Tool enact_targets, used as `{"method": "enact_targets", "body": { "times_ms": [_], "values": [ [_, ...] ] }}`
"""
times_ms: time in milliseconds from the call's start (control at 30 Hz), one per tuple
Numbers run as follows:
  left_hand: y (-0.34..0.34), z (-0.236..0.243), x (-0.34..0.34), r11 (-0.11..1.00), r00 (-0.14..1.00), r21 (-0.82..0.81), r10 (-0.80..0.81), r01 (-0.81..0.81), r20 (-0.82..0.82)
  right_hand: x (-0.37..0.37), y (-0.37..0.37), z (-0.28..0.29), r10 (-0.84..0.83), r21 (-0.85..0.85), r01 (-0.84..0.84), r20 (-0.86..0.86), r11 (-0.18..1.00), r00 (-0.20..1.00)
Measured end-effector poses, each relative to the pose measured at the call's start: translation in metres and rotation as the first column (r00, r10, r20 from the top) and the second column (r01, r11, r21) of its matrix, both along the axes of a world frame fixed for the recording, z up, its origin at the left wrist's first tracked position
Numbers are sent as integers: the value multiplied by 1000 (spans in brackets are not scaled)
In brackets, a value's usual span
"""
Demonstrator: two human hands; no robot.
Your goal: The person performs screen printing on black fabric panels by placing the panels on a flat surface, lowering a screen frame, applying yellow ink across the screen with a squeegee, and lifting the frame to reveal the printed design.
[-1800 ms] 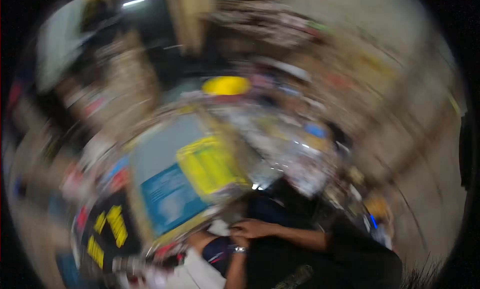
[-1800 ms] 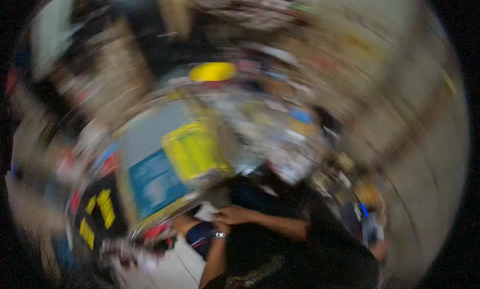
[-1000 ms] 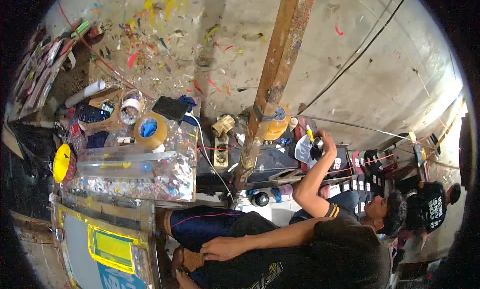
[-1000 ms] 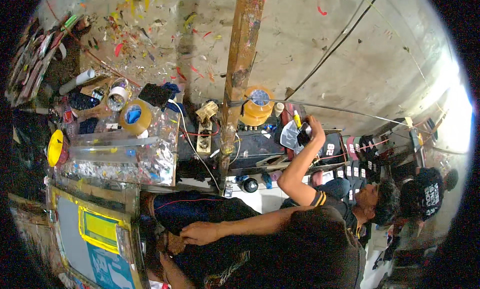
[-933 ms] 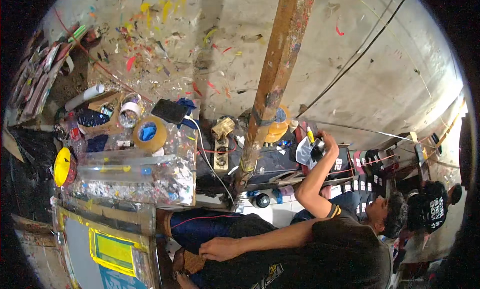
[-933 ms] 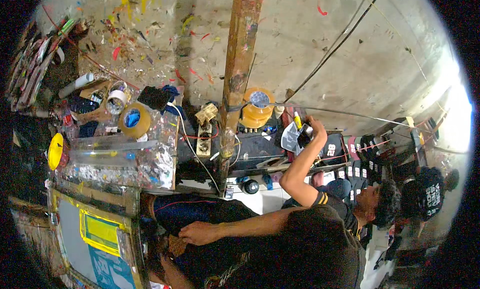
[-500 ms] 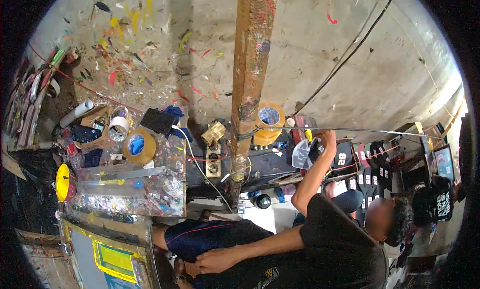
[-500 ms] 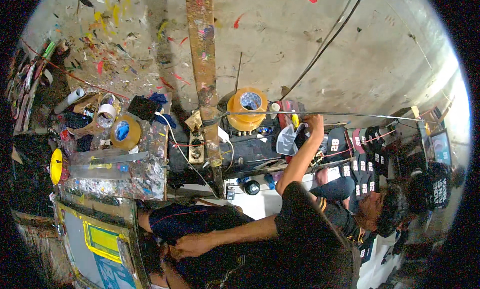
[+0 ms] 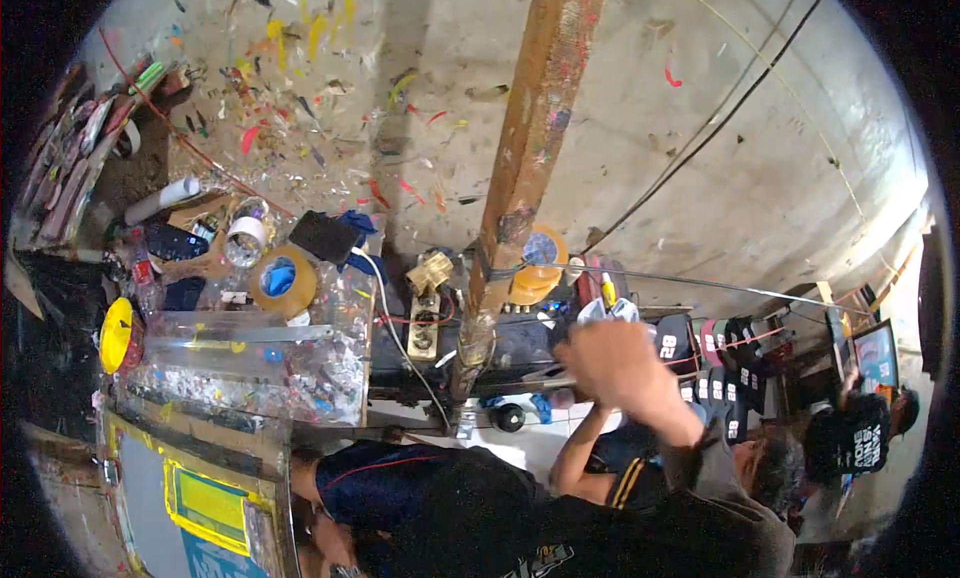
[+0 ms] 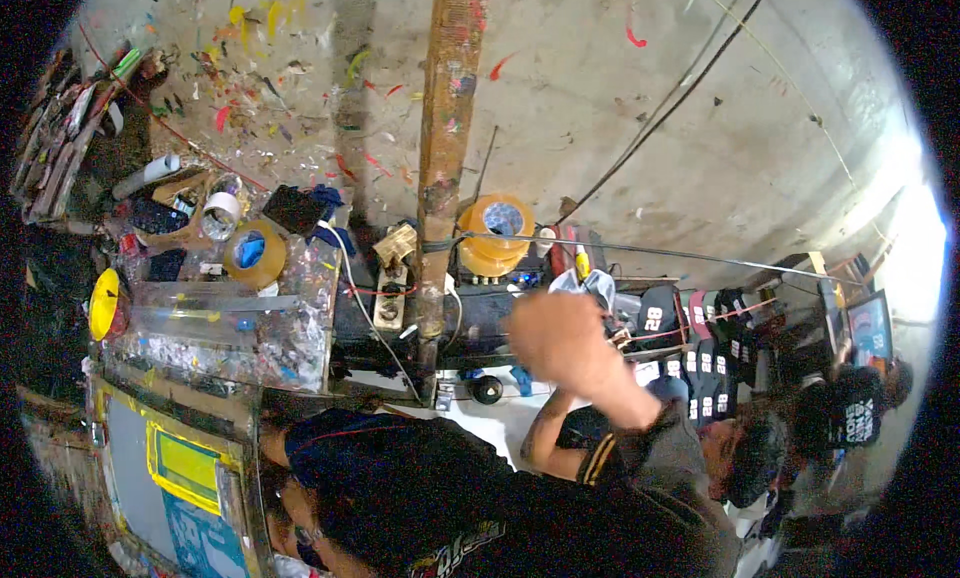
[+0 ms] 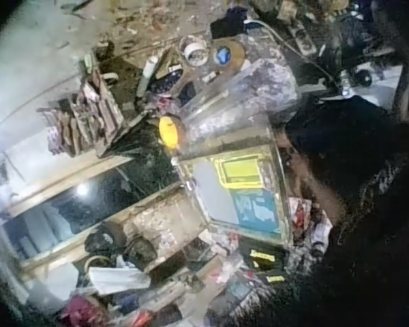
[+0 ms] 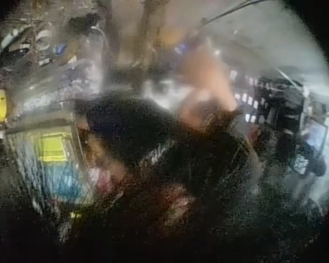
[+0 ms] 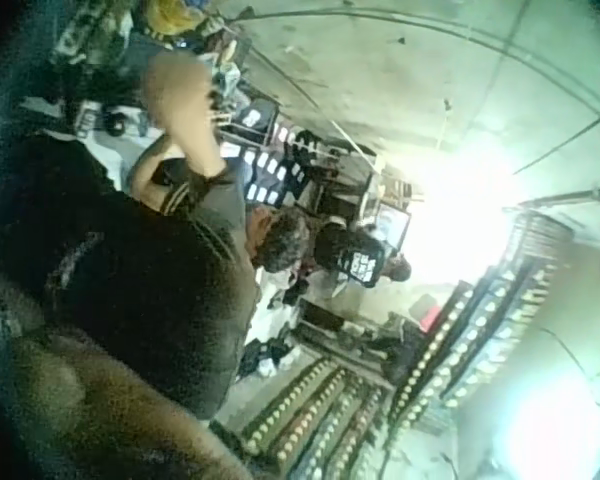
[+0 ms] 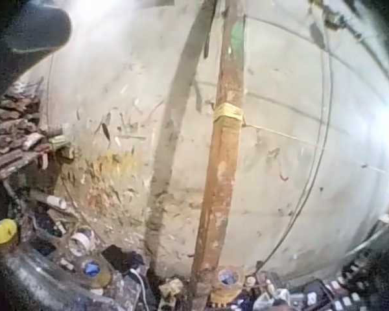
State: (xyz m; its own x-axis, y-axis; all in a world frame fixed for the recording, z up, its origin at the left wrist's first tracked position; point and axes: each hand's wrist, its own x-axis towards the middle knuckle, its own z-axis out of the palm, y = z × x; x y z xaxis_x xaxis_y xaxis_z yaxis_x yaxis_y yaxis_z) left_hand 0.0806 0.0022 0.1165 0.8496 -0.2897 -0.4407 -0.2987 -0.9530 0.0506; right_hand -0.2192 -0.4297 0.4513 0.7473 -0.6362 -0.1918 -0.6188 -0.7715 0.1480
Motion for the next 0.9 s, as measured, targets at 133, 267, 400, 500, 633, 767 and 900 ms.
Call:
{"method": "enact_targets", "body": {
  "times_ms": [133,267,400,500,633,767,900],
  "values": [
    [-84,99,-67,952,939,-155,-218,265,267,-84,-26,-12,-446,108,467,-173,878,878],
    [-65,86,-71,902,897,-305,-165,305,410,-94,-20,-79,-361,405,362,-81,840,929],
    [-63,65,-66,878,933,-414,-94,242,347,-92,-26,-138,-488,435,427,32,793,872],
    [-58,41,-64,862,955,-476,-33,177,295,-90,-22,-143,-383,401,300,144,866,912],
    [-66,72,-70,838,967,-543,86,60,238,-71,-28,-132,-131,326,132,-26,936,991],
    [-63,117,-101,692,946,-721,236,-3,223,35,27,-40,157,395,-165,55,904,986],
    [-93,191,-136,68,865,-862,30,-502,-501,125,97,-65,153,619,-526,552,583,819]
  ]
}}
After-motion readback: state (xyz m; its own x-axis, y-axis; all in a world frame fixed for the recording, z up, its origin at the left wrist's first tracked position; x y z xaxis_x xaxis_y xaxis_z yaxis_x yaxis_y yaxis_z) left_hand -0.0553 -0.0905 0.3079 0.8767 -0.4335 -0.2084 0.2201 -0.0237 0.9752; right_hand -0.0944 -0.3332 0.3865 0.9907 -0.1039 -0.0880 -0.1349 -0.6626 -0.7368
